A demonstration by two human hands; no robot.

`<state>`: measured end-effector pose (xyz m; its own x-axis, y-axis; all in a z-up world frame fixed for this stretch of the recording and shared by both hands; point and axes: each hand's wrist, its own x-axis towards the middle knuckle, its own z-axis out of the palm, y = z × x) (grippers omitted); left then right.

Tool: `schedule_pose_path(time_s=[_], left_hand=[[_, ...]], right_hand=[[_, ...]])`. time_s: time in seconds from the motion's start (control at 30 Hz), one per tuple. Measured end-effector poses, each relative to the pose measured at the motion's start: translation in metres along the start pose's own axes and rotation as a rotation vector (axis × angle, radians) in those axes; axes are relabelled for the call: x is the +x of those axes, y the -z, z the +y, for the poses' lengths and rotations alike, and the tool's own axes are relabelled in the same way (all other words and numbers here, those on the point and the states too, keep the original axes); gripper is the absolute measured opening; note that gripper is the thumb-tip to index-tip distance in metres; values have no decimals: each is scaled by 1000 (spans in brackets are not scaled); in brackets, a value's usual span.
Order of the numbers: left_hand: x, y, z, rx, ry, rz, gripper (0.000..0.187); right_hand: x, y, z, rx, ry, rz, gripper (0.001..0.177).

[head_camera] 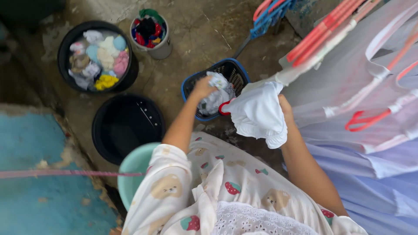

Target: Hanging various items of clothing on hangers and a drying rack.

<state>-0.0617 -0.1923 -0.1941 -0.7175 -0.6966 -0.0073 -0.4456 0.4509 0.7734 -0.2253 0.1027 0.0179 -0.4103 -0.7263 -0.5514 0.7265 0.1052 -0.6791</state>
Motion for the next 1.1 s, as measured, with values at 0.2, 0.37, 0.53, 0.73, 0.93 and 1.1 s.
schedule_pose_path(time_s=[0.2, 0.37, 0.53, 0.73, 0.93, 1.1], left_hand=[[38, 8, 18, -169, -117, -249, 54], [30, 148, 140, -390, -126, -234, 25], [37, 225, 193, -451, -492, -293, 54], [94, 238, 190, -950, -273, -576, 34], [98, 300, 271, -410, -456, -383, 20], [89, 299, 293, -404, -410, -384, 25]], right_hand=[[37, -99, -27, 127, 78, 147, 27], [72, -158, -28, 135, 246, 164, 19], [69, -215, -44, 146, 286, 240, 22], [65, -213, -32, -298, 485, 99, 44], [35, -243, -49, -936, 697, 584, 24], [-16, -269, -89, -962, 882, 556, 39]])
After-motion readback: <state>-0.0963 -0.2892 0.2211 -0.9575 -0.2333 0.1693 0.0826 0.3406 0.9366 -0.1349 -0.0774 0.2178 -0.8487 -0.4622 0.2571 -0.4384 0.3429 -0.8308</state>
